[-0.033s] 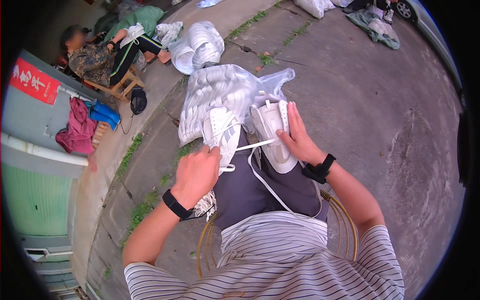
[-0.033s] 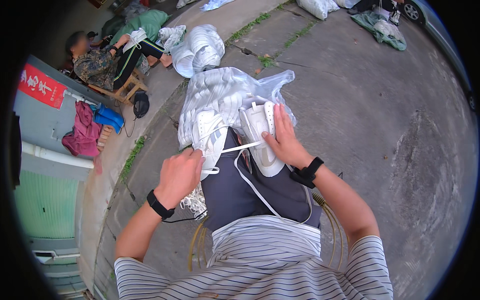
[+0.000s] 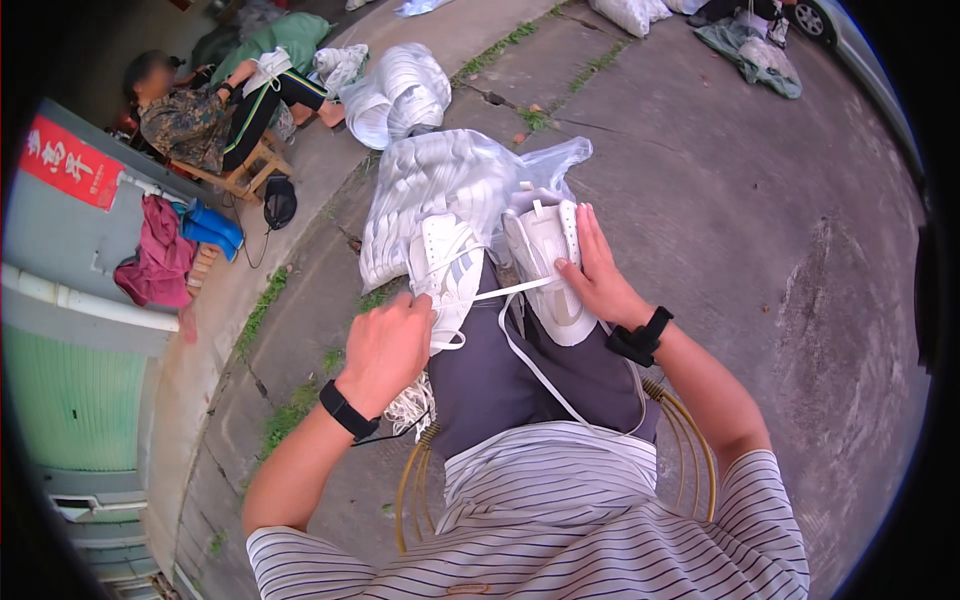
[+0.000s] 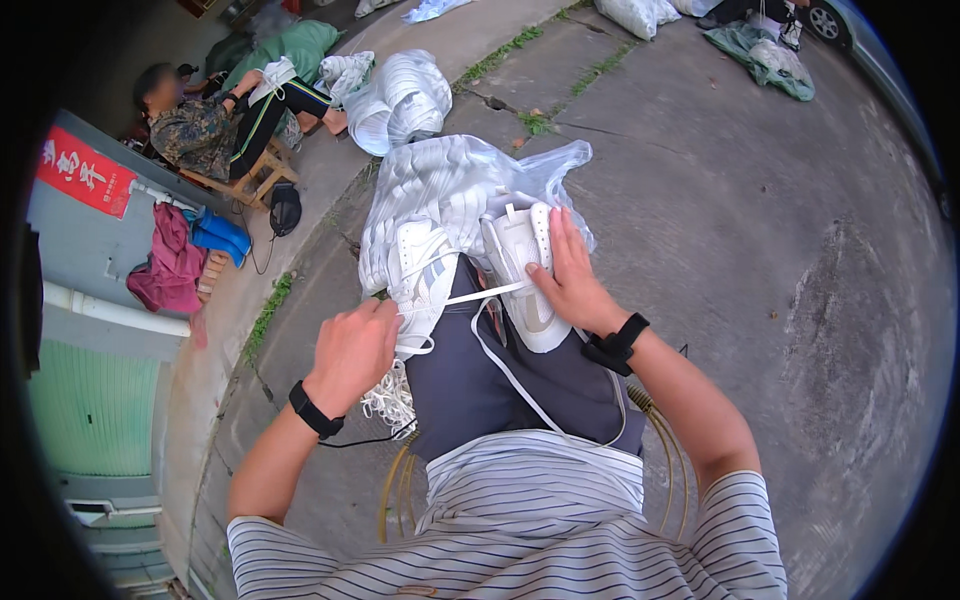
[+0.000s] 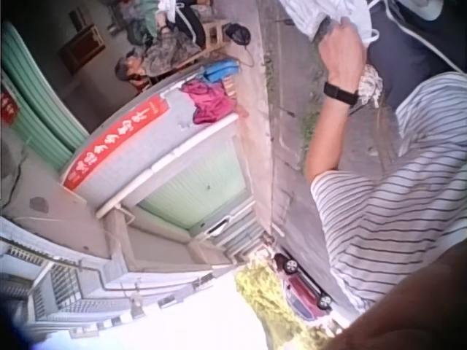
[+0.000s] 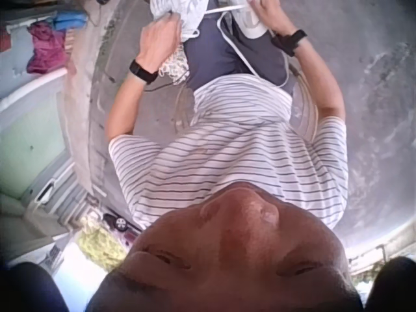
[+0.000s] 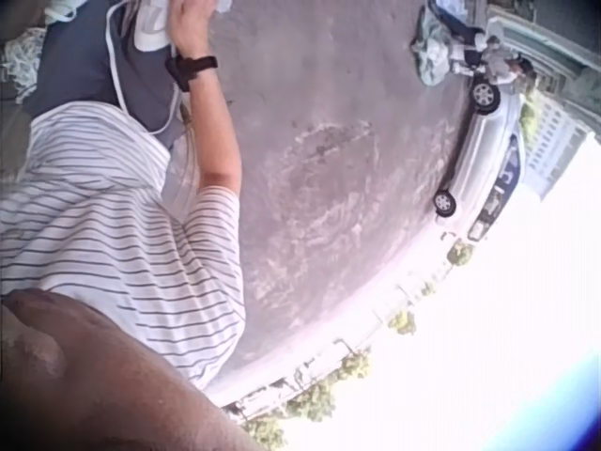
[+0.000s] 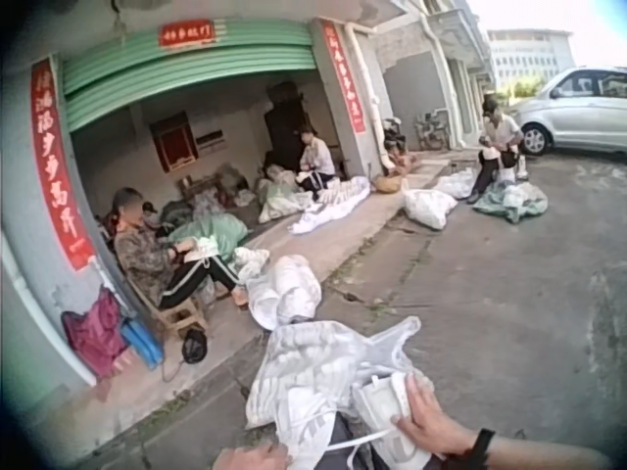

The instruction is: The person is repeatedly inserting long white shoelaces into new pairs of white sneakers and organizing them into batches.

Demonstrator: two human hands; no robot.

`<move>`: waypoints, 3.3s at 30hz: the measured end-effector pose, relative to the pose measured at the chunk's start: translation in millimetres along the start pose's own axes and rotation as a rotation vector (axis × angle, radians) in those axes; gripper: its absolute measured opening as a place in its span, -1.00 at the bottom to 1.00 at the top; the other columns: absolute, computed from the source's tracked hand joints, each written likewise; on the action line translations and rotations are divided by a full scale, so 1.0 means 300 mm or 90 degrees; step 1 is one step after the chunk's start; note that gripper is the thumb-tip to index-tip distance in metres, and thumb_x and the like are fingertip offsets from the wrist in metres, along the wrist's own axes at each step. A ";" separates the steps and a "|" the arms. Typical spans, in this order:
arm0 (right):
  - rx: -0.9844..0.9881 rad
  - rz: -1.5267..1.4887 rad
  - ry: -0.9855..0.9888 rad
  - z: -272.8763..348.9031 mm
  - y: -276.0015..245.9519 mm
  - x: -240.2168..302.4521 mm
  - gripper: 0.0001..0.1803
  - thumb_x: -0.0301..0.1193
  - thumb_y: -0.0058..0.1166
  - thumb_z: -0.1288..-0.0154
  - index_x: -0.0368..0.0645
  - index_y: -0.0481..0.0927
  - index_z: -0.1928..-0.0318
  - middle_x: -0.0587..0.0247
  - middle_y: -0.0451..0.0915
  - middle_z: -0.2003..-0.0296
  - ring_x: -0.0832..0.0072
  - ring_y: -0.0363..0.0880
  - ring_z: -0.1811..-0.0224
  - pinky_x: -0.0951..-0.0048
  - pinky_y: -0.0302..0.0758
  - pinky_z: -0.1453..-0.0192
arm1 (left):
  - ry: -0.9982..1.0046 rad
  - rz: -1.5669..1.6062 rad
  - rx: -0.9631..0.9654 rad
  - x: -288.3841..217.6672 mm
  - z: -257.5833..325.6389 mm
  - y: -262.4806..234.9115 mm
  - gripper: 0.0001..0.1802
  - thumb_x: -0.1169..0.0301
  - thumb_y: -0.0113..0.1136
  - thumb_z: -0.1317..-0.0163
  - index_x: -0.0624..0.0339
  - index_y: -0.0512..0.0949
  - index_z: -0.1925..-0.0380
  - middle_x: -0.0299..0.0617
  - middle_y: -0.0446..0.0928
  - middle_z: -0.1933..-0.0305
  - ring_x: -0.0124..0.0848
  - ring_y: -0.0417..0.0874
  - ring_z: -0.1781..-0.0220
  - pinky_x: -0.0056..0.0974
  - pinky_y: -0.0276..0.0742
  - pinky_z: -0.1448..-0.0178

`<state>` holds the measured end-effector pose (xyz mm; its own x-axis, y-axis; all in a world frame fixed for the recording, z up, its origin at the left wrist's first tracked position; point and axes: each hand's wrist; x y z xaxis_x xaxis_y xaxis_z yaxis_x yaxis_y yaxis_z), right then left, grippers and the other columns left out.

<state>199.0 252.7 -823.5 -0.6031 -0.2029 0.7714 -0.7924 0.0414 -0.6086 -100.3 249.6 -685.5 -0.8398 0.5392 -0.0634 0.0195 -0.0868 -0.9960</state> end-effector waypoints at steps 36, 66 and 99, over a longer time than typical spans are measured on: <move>0.043 -0.036 -0.031 0.185 0.240 0.387 -0.24 -0.38 -0.18 -0.51 -0.24 -0.25 -0.54 -0.02 -0.26 -0.56 0.19 -0.35 -0.62 0.26 -0.30 -0.61 | -0.523 -0.397 0.011 1.174 1.270 -0.209 -0.73 0.22 0.01 -0.32 0.17 0.57 0.34 0.00 0.67 0.45 -0.03 0.73 0.36 0.02 0.63 0.24; 0.036 -0.057 -0.025 0.201 0.244 0.383 -0.23 -0.40 -0.19 -0.49 -0.20 -0.25 -0.54 0.04 -0.27 -0.56 0.21 -0.32 -0.62 0.29 -0.30 -0.61 | -0.803 -0.195 -0.008 1.304 1.537 -0.288 -0.69 0.23 -0.07 -0.32 0.17 0.48 0.09 0.17 0.65 0.13 0.12 0.66 0.04 0.12 0.54 -0.03; 0.063 -0.021 -0.001 0.069 0.158 0.119 -0.13 -0.25 -0.12 -0.46 -0.35 -0.32 -0.51 -0.22 -0.27 -0.52 0.04 -0.40 -0.61 0.19 -0.28 -0.62 | -0.760 -0.159 -0.068 1.410 1.431 -0.023 -0.82 0.31 0.21 -0.23 0.20 0.59 0.35 0.16 0.63 0.26 0.16 0.63 0.13 0.12 0.52 0.07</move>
<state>141.9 227.3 -828.8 -0.5772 -0.2043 0.7906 -0.7985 -0.0617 -0.5988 -688.7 118.6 -678.6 -0.7956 -0.5810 0.1715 -0.2168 0.0088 -0.9762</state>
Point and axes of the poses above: each hand's wrist, its own z-axis away from the middle knuckle, its own y-axis out of the palm, x = y × z
